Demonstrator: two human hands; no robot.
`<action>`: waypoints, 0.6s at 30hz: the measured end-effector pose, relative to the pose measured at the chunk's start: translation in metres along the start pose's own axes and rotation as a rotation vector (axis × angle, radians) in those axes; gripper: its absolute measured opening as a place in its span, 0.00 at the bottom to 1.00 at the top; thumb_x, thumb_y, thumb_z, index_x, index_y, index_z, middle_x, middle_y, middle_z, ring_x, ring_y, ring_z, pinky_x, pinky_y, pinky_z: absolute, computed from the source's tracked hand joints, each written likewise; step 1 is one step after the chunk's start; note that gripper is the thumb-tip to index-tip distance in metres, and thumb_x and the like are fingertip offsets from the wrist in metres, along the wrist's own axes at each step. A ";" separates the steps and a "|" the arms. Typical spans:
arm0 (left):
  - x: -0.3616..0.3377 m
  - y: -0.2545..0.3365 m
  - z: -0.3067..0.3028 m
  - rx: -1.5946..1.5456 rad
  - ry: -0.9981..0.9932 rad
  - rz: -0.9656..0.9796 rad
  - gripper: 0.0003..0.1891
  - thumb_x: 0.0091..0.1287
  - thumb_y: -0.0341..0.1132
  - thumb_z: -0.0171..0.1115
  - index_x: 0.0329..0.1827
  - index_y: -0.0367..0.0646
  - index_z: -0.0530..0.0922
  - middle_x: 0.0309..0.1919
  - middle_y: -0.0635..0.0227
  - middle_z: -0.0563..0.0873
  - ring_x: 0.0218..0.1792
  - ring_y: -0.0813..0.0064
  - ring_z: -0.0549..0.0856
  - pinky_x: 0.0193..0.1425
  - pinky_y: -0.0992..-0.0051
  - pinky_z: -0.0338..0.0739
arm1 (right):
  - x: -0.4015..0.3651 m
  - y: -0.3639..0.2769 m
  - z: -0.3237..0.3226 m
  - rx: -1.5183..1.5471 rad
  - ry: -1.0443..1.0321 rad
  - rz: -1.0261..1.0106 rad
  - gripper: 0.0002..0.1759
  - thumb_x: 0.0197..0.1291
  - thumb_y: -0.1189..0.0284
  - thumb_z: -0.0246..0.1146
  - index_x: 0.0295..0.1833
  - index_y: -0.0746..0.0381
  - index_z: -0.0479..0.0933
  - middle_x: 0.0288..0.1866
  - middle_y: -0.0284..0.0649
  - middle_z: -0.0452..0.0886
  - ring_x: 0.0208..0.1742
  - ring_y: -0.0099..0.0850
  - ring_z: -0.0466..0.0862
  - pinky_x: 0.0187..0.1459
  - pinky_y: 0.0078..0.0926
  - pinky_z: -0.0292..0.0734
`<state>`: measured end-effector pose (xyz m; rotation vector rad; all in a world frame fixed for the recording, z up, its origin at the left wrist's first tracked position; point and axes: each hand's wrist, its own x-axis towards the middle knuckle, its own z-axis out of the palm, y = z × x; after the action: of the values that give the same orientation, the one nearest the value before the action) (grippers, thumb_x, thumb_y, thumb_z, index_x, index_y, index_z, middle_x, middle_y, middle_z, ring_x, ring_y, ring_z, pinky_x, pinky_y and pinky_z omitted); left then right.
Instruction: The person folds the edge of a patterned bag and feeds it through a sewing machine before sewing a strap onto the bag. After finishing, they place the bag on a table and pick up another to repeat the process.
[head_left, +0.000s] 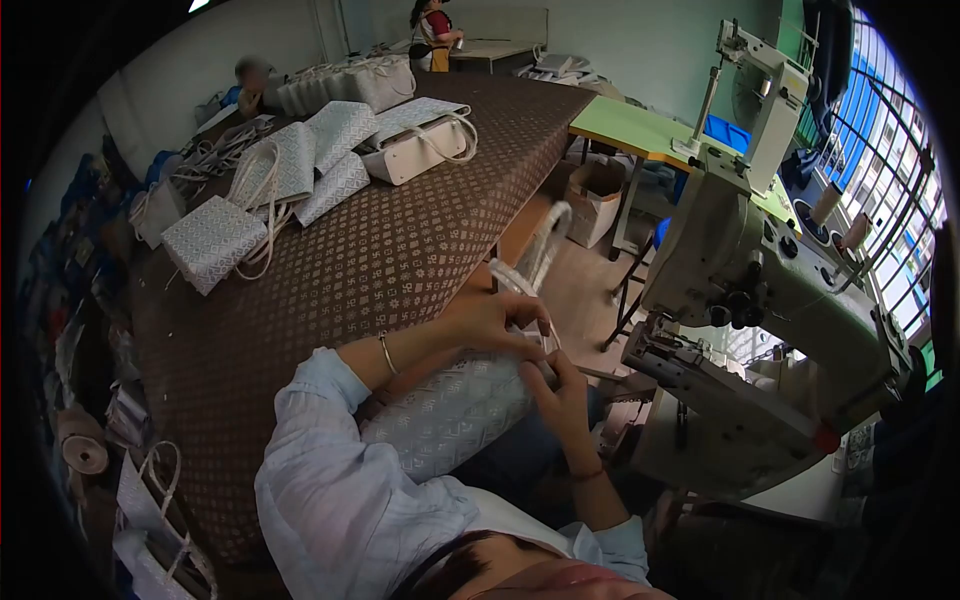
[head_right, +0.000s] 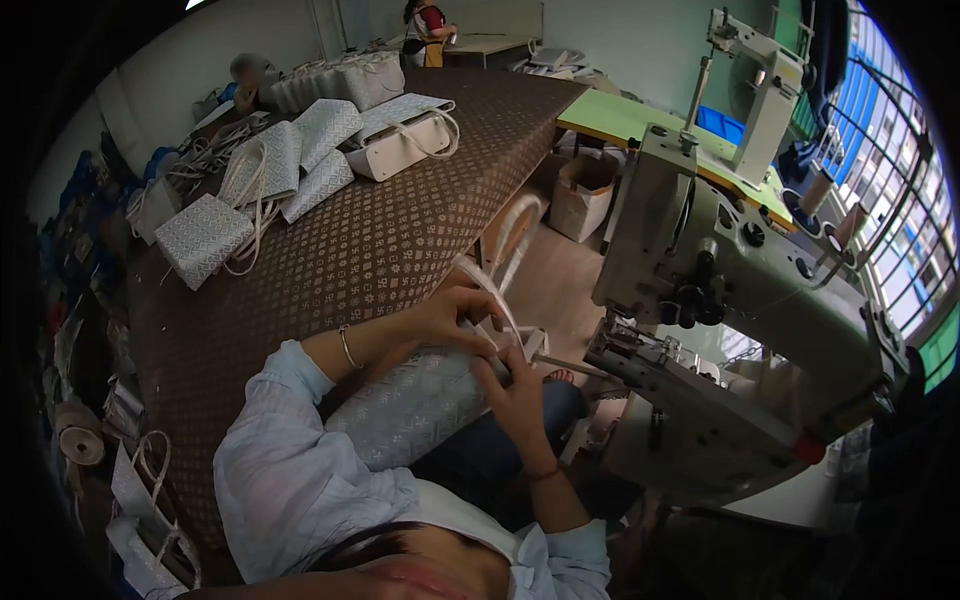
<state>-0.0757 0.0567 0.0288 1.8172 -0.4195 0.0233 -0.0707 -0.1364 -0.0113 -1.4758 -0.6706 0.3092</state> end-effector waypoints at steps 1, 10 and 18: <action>-0.003 -0.017 0.000 0.000 -0.003 -0.008 0.16 0.53 0.39 0.74 0.40 0.44 0.79 0.24 0.80 0.77 0.25 0.90 0.72 0.28 0.85 0.63 | -0.002 0.016 0.005 0.007 0.001 0.005 0.10 0.56 0.69 0.69 0.38 0.64 0.77 0.27 0.34 0.77 0.29 0.19 0.72 0.32 0.18 0.68; -0.001 -0.038 0.039 -0.371 0.147 -0.227 0.08 0.59 0.34 0.70 0.35 0.42 0.80 0.24 0.82 0.77 0.24 0.94 0.68 0.25 0.88 0.59 | -0.030 0.018 0.002 0.169 0.234 0.100 0.10 0.58 0.71 0.68 0.40 0.66 0.79 0.31 0.30 0.79 0.32 0.16 0.74 0.33 0.14 0.69; 0.009 -0.037 0.053 -0.187 0.019 -0.202 0.08 0.58 0.34 0.71 0.35 0.42 0.81 0.21 0.83 0.77 0.22 0.95 0.67 0.22 0.88 0.57 | -0.039 0.013 -0.032 0.079 -0.089 0.125 0.12 0.62 0.70 0.64 0.31 0.66 0.73 0.23 0.25 0.69 0.26 0.13 0.65 0.26 0.13 0.60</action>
<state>-0.0670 0.0133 -0.0187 1.6657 -0.2154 -0.1346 -0.0799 -0.1839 -0.0311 -1.4372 -0.6314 0.4945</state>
